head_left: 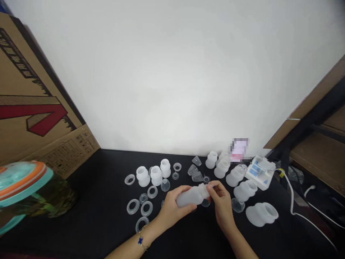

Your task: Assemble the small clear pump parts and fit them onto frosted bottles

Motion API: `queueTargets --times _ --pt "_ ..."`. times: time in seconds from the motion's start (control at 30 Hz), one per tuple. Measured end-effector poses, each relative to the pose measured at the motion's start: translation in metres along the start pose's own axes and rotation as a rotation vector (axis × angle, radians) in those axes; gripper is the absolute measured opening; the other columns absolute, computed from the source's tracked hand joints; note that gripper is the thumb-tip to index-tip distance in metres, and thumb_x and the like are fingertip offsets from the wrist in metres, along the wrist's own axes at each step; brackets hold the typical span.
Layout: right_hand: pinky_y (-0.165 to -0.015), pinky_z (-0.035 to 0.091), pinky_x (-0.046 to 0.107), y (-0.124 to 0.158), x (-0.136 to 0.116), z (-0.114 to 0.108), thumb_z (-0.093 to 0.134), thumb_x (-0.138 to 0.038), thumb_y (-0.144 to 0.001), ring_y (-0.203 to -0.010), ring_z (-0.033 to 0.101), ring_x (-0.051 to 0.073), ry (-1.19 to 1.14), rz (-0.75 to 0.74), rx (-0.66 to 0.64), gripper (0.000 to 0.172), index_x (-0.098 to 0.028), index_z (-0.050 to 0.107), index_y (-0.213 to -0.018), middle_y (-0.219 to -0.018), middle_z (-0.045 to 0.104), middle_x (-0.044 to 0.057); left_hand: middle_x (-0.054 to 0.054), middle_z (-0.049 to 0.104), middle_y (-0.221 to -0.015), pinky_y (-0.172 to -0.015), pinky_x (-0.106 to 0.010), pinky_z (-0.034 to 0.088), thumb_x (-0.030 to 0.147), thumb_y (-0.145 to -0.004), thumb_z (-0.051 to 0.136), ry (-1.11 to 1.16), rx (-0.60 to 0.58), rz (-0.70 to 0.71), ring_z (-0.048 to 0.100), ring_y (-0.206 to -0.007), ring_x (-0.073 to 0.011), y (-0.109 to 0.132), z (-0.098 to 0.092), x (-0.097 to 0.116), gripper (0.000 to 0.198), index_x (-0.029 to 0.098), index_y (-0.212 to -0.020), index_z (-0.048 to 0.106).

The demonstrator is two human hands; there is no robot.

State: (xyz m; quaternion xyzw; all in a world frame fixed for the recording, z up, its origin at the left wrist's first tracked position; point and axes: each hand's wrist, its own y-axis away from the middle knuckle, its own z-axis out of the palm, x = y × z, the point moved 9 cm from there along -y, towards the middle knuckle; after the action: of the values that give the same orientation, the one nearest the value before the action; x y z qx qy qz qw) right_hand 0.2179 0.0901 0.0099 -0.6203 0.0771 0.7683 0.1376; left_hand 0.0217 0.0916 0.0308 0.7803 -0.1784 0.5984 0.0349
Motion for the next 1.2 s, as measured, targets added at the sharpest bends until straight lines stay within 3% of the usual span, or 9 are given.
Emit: queueTargets --times 0.13,0.33,0.5,0.6,0.8,1.2 --pt "-0.047 0.039 0.024 -0.001 -0.002 0.004 0.084 -0.049 -0.074 -0.055 0.05 0.013 -0.024 0.01 -0.034 0.034 -0.021 0.065 -0.078 -0.069 0.061 -0.001 -0.006 0.076 -0.11 -0.087 -0.036 0.055 0.037 -0.075 0.081 0.0 0.022 0.003 0.07 -0.097 -0.0277 0.0 -0.003 0.001 0.044 0.021 -0.114 0.072" --pt "-0.046 0.038 0.025 0.002 -0.003 0.007 0.078 -0.052 -0.079 -0.05 0.048 0.012 -0.057 0.063 -0.051 0.04 -0.019 0.073 -0.1 -0.066 0.059 -0.001 -0.006 0.075 -0.111 -0.086 -0.033 0.053 0.038 -0.079 0.079 0.062 0.008 -0.015 0.068 -0.099 -0.0272 0.0 -0.003 0.001 0.042 0.02 -0.116 0.071" --pt "-0.049 0.04 0.027 0.004 -0.004 0.012 0.079 -0.049 -0.079 -0.055 0.051 0.014 -0.045 0.076 -0.117 0.041 -0.02 0.077 -0.108 -0.085 0.071 0.006 -0.007 0.074 -0.108 -0.083 -0.032 0.052 0.041 -0.078 0.079 0.111 0.009 -0.046 0.067 -0.097 -0.027 -0.001 -0.003 -0.003 0.044 0.019 -0.116 0.072" --pt "-0.051 0.04 0.027 0.006 -0.003 0.018 0.076 -0.049 -0.082 -0.057 0.052 0.015 -0.027 0.084 -0.193 0.041 -0.021 0.077 -0.112 -0.085 0.071 0.006 -0.007 0.074 -0.105 -0.078 -0.03 0.051 0.043 -0.078 0.078 0.146 -0.006 -0.053 0.066 -0.093 -0.026 -0.002 -0.002 -0.003 0.045 0.017 -0.114 0.072" --pt "-0.053 0.041 0.027 0.006 -0.001 0.021 0.072 -0.048 -0.087 -0.06 0.052 0.015 -0.03 0.078 -0.252 0.04 -0.02 0.077 -0.115 -0.079 0.069 0.005 -0.008 0.073 -0.104 -0.077 -0.029 0.05 0.044 -0.078 0.078 0.169 -0.023 -0.074 0.065 -0.091 -0.0254 -0.002 -0.001 -0.003 0.046 0.016 -0.115 0.072" --pt "-0.053 0.041 0.027 0.005 -0.001 0.019 0.074 -0.048 -0.086 -0.057 0.052 0.016 -0.042 0.063 -0.213 0.037 -0.019 0.078 -0.108 -0.068 0.064 0.003 -0.007 0.073 -0.103 -0.077 -0.029 0.05 0.042 -0.078 0.078 0.165 -0.015 -0.069 0.065 -0.091 -0.025 -0.003 0.0 -0.004 0.044 0.017 -0.114 0.073"
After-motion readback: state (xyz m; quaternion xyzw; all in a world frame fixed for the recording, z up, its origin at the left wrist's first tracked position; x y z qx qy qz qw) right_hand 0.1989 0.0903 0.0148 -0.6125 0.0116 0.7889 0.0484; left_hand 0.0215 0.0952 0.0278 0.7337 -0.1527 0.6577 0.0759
